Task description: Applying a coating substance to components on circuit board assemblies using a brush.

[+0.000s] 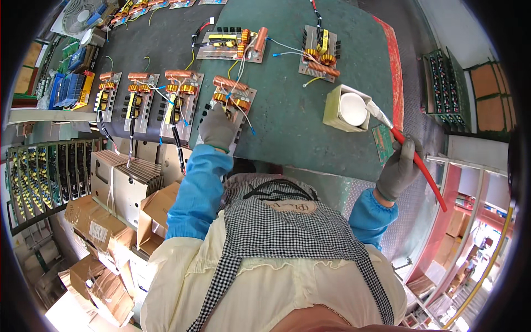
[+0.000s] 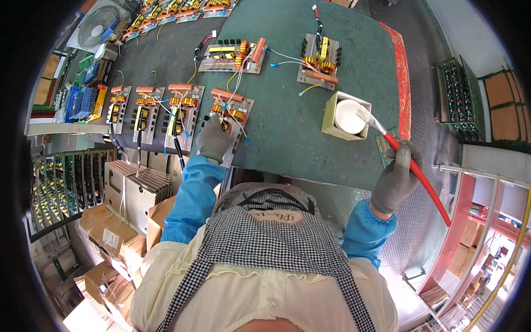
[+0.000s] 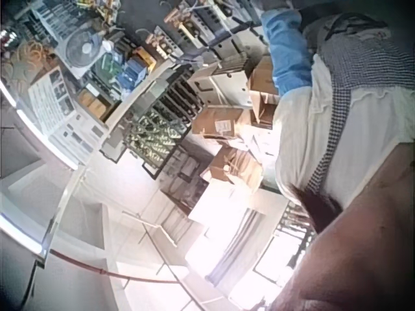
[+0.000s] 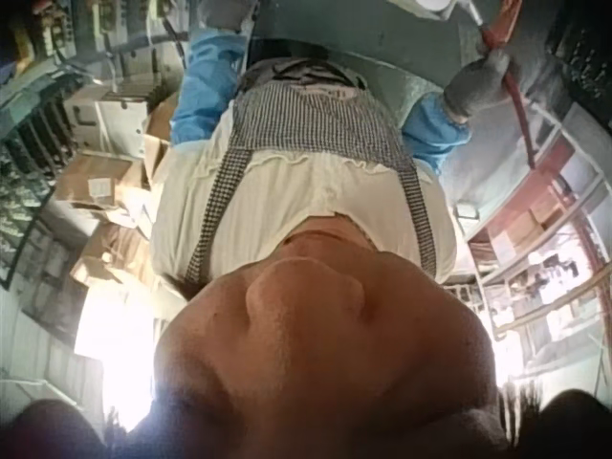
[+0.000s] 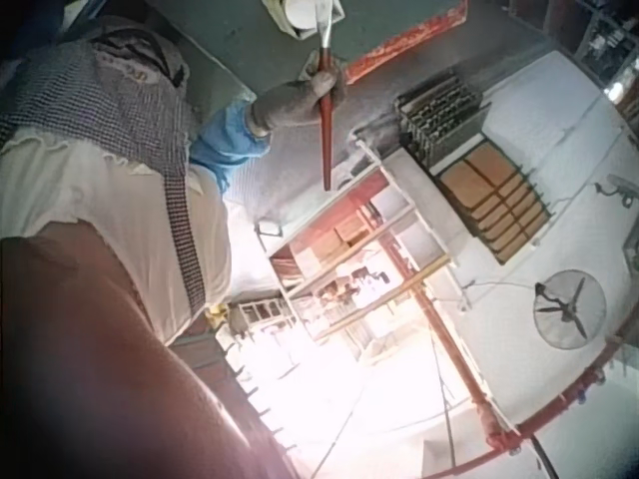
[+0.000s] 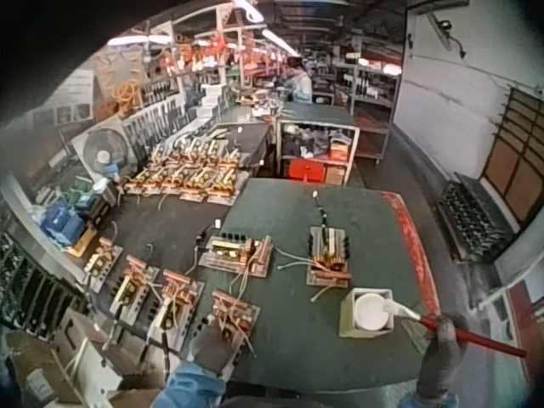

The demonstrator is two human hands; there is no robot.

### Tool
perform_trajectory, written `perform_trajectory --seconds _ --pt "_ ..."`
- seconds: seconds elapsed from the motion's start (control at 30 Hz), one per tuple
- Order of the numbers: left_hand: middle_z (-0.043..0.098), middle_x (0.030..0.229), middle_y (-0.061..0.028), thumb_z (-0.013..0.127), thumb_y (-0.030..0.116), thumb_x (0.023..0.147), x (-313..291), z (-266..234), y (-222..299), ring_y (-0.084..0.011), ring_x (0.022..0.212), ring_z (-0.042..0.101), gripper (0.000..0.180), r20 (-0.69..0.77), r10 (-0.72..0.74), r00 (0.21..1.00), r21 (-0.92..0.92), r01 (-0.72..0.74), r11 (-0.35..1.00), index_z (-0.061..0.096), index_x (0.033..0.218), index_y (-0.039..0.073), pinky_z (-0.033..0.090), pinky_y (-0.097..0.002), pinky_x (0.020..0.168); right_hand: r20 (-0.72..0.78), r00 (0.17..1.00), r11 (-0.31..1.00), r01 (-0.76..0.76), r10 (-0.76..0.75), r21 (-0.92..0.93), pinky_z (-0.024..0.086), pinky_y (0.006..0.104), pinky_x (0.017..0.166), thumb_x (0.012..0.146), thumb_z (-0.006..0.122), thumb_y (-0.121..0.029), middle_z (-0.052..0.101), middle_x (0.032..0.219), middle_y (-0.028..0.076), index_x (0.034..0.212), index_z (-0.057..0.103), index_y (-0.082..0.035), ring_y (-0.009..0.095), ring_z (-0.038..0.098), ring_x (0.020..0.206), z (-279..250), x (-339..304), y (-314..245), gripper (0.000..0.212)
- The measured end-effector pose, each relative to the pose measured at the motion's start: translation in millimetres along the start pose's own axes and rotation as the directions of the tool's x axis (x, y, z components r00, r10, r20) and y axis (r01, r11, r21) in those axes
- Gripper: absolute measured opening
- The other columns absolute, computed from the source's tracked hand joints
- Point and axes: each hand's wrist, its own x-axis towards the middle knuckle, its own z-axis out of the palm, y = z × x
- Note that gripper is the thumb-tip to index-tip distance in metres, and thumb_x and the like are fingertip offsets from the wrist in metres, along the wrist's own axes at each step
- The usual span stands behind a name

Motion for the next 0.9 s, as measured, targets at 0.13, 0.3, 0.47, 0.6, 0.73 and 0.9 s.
perform_trajectory --seconds 0.13,0.3,0.47,0.6,0.73,0.9 --pt "0.071 0.110 -0.0190 0.069 0.039 0.093 -15 10 -6 -0.0422 0.098 0.070 0.042 0.037 0.109 0.993 -0.039 -0.108 0.993 0.061 0.124 0.012 0.057 -0.0541 0.082 -0.036 0.999 1.000 0.013 -0.014 -0.026 0.048 0.0297 0.078 0.096 0.069 -0.019 0.066 0.090 0.008 0.108 0.068 0.003 0.014 0.061 0.083 -15 7 4 0.026" --pt "0.071 0.109 -0.0158 0.071 0.031 0.090 -73 15 0 -0.0402 0.095 0.070 0.041 -0.007 0.256 0.967 -0.096 -0.255 0.962 0.061 0.126 0.014 0.055 -0.0539 0.077 0.289 0.950 0.937 0.201 -0.116 -0.286 0.051 0.0328 0.077 0.093 0.074 -0.015 0.068 0.090 0.006 0.103 0.071 -0.001 0.017 0.065 0.086 -23 31 18 0.018" --pt "0.071 0.109 -0.0120 0.073 0.032 0.088 -78 21 15 -0.0375 0.096 0.069 0.044 -0.106 0.447 0.888 -0.149 -0.459 0.876 0.062 0.127 0.015 0.055 -0.0499 0.078 0.656 0.712 0.768 0.558 -0.249 -0.315 0.050 0.0384 0.082 0.087 0.077 -0.013 0.071 0.093 0.010 0.101 0.072 -0.004 0.027 0.067 0.090 -11 63 45 0.017" --pt "0.069 0.120 -0.0134 0.075 0.034 0.085 -67 28 51 -0.0373 0.106 0.066 0.049 -0.155 0.454 0.877 -0.245 -0.479 0.843 0.062 0.128 0.014 0.054 -0.0491 0.087 0.768 0.615 0.656 0.656 -0.177 -0.374 0.047 0.0438 0.091 0.086 0.075 -0.020 0.073 0.098 0.010 0.102 0.074 -0.007 0.031 0.067 0.098 -1 73 77 0.020" --pt "0.065 0.130 -0.0122 0.075 0.040 0.087 -68 2 82 -0.0372 0.111 0.064 0.046 -0.155 0.337 0.929 -0.357 -0.371 0.858 0.068 0.121 0.010 0.054 -0.0477 0.091 0.738 0.624 0.611 0.697 -0.257 -0.376 0.047 0.0447 0.092 0.088 0.074 -0.025 0.073 0.100 0.010 0.106 0.074 -0.009 0.032 0.066 0.101 -2 69 89 0.024" --pt "0.062 0.134 -0.0081 0.074 0.042 0.087 -79 4 111 -0.0327 0.123 0.059 0.039 -0.105 0.336 0.936 -0.027 -0.340 0.940 0.078 0.099 0.006 0.052 -0.0454 0.097 0.661 0.691 0.638 0.656 -0.293 -0.404 0.048 0.0456 0.094 0.086 0.077 -0.020 0.073 0.102 0.012 0.110 0.073 -0.008 0.034 0.066 0.103 -12 39 86 0.027"
